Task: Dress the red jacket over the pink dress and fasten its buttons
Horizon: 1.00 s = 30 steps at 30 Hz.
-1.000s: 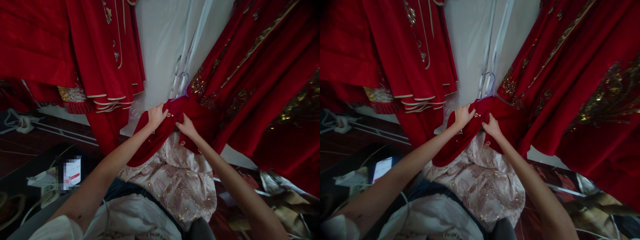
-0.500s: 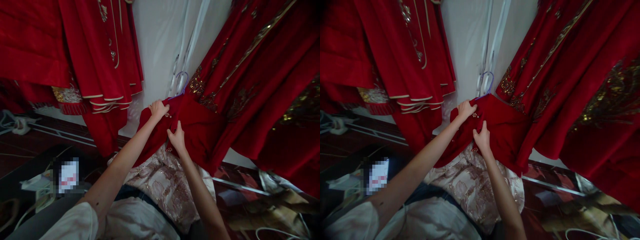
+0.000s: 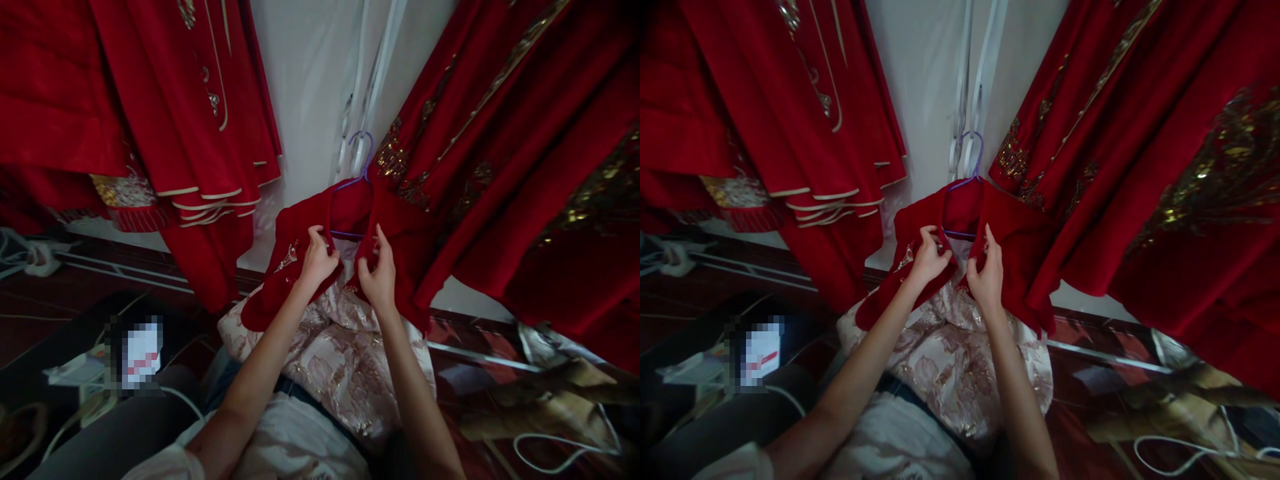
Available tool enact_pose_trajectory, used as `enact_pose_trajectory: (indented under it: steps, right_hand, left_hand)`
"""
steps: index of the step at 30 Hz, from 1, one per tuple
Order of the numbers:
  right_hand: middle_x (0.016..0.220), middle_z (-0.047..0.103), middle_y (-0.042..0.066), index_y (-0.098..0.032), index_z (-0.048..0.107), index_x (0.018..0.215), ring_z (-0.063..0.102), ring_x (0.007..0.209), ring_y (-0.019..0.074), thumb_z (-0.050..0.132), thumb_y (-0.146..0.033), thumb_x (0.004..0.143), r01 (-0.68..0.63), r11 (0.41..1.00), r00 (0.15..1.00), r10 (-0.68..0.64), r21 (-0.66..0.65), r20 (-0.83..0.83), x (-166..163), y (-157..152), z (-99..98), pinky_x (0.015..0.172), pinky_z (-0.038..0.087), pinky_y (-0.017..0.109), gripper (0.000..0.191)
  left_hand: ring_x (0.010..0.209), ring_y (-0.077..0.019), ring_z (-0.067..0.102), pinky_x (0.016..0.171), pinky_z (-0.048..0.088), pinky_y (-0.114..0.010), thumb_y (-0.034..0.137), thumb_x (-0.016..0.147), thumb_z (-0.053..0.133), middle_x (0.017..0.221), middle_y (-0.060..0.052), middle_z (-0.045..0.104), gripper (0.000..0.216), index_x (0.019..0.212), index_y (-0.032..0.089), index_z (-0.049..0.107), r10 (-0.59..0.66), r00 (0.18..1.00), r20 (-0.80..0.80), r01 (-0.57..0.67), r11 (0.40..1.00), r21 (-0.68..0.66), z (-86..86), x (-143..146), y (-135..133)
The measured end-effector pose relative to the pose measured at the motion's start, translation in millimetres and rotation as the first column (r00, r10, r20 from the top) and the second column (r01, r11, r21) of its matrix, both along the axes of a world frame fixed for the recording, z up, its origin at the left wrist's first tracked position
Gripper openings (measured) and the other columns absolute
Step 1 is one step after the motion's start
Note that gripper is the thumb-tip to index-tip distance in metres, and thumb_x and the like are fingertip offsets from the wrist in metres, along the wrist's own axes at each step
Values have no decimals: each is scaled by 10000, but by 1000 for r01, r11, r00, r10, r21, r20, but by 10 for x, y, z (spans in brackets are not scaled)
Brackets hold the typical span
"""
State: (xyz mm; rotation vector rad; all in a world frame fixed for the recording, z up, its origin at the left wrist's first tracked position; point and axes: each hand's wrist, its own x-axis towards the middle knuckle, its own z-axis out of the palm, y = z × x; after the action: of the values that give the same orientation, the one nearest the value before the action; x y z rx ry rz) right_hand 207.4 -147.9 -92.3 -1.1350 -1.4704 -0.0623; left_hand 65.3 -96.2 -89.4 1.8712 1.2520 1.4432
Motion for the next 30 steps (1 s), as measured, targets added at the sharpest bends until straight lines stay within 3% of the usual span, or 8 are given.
enact_pose_trajectory:
  steps: [3, 6, 10, 15, 20, 23, 26, 30]
  right_hand:
    - [1383, 491, 111, -213, 386, 1435, 524, 1169, 211, 477, -109, 778, -57, 998, 998, 58, -22, 6, -20, 39, -49, 1007, 444, 404, 671]
    - [1347, 517, 103, -204, 445, 1377, 551, 1123, 197, 480, -99, 766, -112, 993, 989, 108, -36, -98, -77, 79, -126, 999, 456, 391, 621]
    - [1322, 527, 101, -207, 442, 1378, 547, 1129, 195, 484, -91, 762, -163, 987, 980, 162, -3, -117, -196, 48, -142, 1031, 437, 401, 629]
    - [1322, 527, 94, -236, 448, 1393, 537, 1154, 200, 483, -118, 807, -191, 981, 977, 189, -15, -104, -250, -49, -52, 1049, 423, 417, 599]
    - [1321, 531, 112, -259, 408, 1436, 565, 1113, 200, 513, -316, 908, -225, 971, 963, 209, -79, -170, -229, -57, -22, 936, 502, 377, 542]
    - [1272, 563, 103, -265, 439, 1423, 562, 1129, 187, 415, -349, 967, -193, 979, 976, 185, -70, -111, -214, -45, -14, 996, 455, 387, 464]
    - [1293, 559, 103, -261, 440, 1423, 534, 1192, 185, 362, -337, 988, -153, 987, 988, 151, -47, -40, -210, -24, -19, 1033, 422, 388, 448]
    - [1300, 578, 119, -221, 448, 1387, 569, 1182, 182, 421, -353, 971, -139, 990, 979, 134, -23, -154, -246, 27, -59, 1008, 459, 359, 438]
  left_hand:
    - [779, -185, 640, 752, 515, -316, 77, 748, 582, 815, -16, 585, 479, 1161, 189, 365, 16, 996, 84, -18, 1000, 20, -21, 34, 52]
    - [788, -155, 650, 733, 517, -272, 92, 760, 621, 839, -20, 627, 383, 1089, 192, 453, 0, 983, 183, -11, 998, 58, -34, 45, 81]
    - [807, -133, 660, 728, 524, -244, 96, 752, 649, 878, -36, 675, 279, 1007, 175, 569, -159, 955, 252, 143, 987, 79, -14, 56, 23]
    - [831, -131, 660, 791, 526, -261, 92, 723, 689, 900, -46, 691, 297, 1005, 160, 625, -319, 879, 354, 327, 944, 41, 105, 10, -66]
    - [789, -130, 665, 778, 523, -271, 110, 649, 772, 814, -9, 672, 412, 994, 173, 556, -328, 769, 549, 375, 926, 28, 115, -13, -65]
    - [810, -134, 662, 814, 515, -285, 79, 646, 747, 845, -32, 681, 279, 854, 151, 575, -313, 777, 546, 383, 923, -16, 102, 7, -83]
    - [830, -137, 662, 843, 513, -299, 60, 654, 723, 894, -54, 693, 250, 853, 140, 596, -305, 794, 526, 387, 921, -50, 120, 15, -123]
    - [825, -126, 662, 831, 525, -286, 39, 662, 705, 911, -58, 701, 228, 842, 139, 608, -292, 836, 464, 360, 931, -62, 171, -12, -168]
